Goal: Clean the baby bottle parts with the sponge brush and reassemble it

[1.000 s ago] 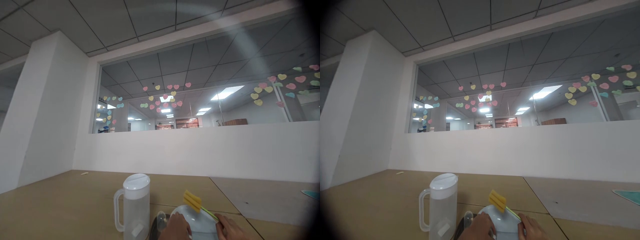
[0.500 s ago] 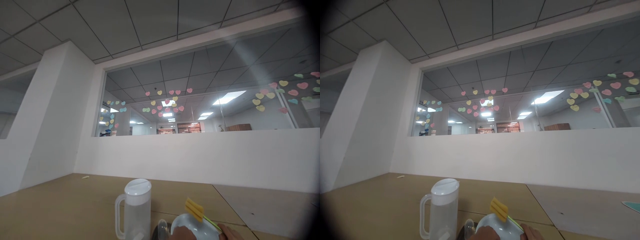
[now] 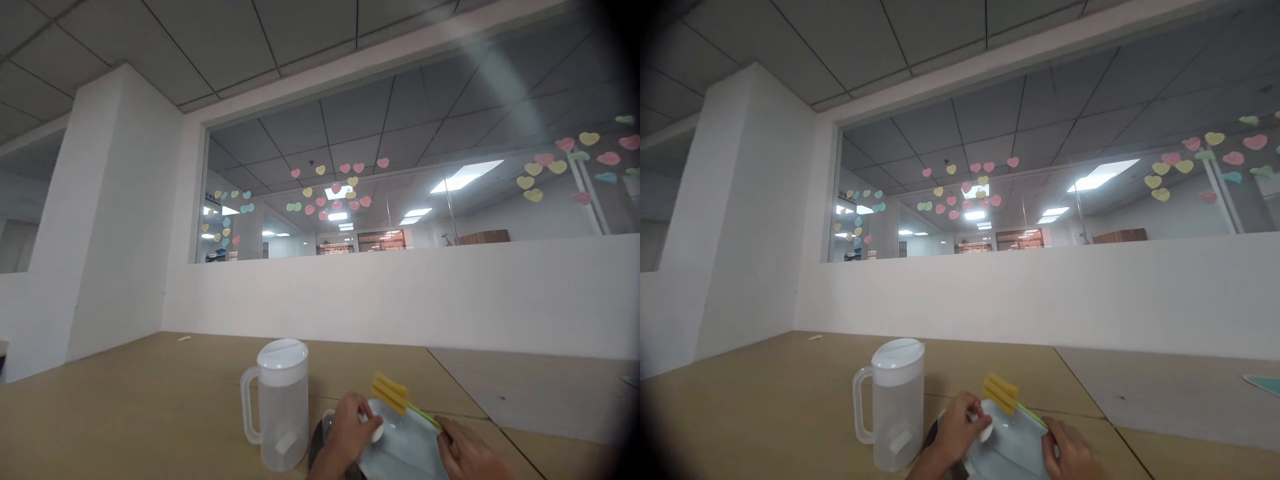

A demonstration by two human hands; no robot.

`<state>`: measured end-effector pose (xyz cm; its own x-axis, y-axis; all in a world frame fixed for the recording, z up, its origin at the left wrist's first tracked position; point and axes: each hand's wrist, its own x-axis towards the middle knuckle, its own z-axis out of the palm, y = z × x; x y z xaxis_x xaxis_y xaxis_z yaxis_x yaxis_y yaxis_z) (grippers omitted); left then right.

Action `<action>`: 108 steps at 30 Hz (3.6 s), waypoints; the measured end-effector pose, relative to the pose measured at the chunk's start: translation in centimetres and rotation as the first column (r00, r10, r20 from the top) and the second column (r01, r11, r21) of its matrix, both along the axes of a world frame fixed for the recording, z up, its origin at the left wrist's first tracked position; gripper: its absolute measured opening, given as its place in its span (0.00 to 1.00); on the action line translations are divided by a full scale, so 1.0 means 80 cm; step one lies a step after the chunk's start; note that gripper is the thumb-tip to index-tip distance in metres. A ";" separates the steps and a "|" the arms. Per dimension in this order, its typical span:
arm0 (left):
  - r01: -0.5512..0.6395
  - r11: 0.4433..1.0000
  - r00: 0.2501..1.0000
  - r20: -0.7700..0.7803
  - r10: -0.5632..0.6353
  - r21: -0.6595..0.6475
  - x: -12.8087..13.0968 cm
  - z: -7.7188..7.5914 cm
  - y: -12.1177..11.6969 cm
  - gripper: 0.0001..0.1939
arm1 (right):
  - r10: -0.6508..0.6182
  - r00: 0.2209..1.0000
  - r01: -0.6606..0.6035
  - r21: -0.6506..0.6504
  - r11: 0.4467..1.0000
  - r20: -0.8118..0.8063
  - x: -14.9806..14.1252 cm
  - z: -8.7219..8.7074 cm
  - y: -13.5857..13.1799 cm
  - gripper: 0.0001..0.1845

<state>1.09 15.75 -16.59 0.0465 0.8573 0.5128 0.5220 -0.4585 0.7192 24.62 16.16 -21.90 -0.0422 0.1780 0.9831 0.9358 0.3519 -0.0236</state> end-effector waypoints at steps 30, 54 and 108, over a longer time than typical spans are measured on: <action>-0.132 0.971 0.970 -0.177 0.168 0.202 -0.073 -0.055 -0.046 0.07 | 0.043 0.998 -0.046 0.055 0.997 0.045 -0.009 0.017 -0.030 0.11; 0.391 0.832 0.860 -0.478 -0.178 0.394 -0.019 -0.058 -0.092 0.31 | 0.061 0.998 -0.060 -0.038 0.997 0.016 -0.013 0.016 -0.028 0.12; 0.087 0.548 0.740 -0.422 0.524 0.832 -0.037 -0.021 -0.045 0.30 | -0.133 0.981 0.140 -0.034 0.990 0.143 0.024 0.024 -0.031 0.10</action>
